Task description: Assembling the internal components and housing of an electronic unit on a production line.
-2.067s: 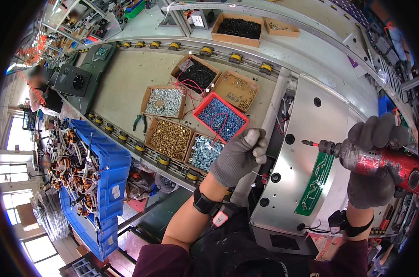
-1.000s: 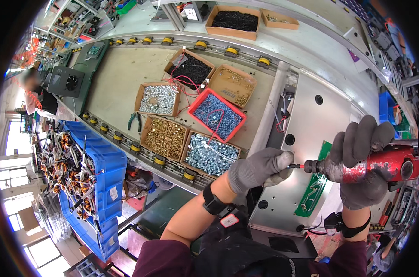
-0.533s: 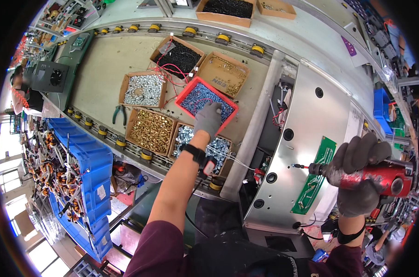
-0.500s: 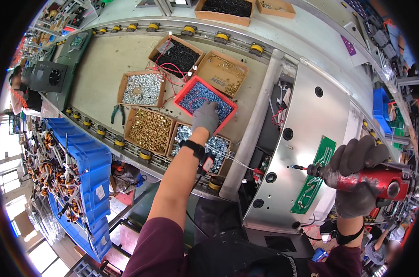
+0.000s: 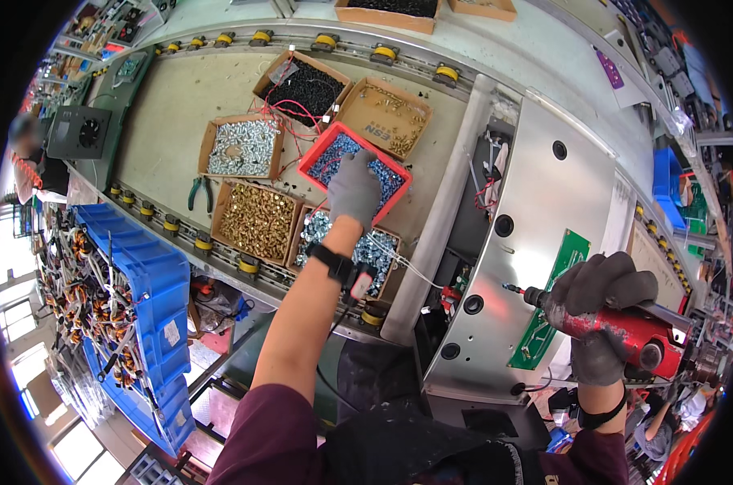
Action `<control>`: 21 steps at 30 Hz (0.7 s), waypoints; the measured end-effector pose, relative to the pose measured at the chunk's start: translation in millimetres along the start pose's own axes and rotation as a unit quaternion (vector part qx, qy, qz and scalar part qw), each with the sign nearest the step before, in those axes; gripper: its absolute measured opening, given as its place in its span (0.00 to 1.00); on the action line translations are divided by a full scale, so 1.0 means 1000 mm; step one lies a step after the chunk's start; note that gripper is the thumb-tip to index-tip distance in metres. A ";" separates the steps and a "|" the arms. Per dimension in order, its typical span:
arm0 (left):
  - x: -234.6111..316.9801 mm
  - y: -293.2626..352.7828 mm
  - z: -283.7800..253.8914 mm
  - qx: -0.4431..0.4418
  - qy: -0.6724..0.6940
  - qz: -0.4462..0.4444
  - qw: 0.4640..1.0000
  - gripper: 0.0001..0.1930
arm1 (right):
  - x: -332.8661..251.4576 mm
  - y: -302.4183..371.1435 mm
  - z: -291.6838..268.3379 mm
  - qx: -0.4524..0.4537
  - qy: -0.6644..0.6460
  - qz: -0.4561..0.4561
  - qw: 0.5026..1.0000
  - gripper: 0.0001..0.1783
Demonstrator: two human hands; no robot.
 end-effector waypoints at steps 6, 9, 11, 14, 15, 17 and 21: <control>0.071 0.064 -0.079 -0.430 0.437 -0.345 0.711 0.10 | -0.011 0.000 -0.003 0.081 -0.027 -0.027 0.996 0.23; 0.107 0.092 -0.103 -0.352 0.272 -0.038 0.895 0.17 | -0.020 -0.004 -0.009 0.084 -0.030 -0.068 0.994 0.23; 0.107 0.105 -0.108 -0.324 0.264 -0.032 0.908 0.20 | -0.022 -0.004 -0.010 0.089 -0.030 -0.075 0.993 0.22; 0.099 0.123 -0.115 -0.281 0.256 -0.032 0.925 0.25 | -0.024 0.000 -0.011 0.093 -0.043 -0.066 0.993 0.21; 0.095 0.123 -0.120 -0.300 0.239 -0.054 0.922 0.25 | -0.021 0.001 -0.012 0.076 -0.052 -0.070 0.993 0.21; 0.089 0.125 -0.117 -0.286 0.211 -0.046 0.934 0.26 | -0.019 0.005 -0.012 0.089 -0.063 -0.047 0.993 0.21; 0.084 0.122 -0.115 -0.345 0.307 -0.077 0.884 0.26 | -0.012 0.008 -0.009 0.061 -0.085 -0.029 0.994 0.20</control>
Point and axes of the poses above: each hand's wrist, its own y-axis away from the middle knuckle, its own z-axis out of the palm, x = y × z, the point moved 1 cm from there along -y, towards the middle knuckle, and after that the axes turned 14 degrees about x, right-handed, at the moved point
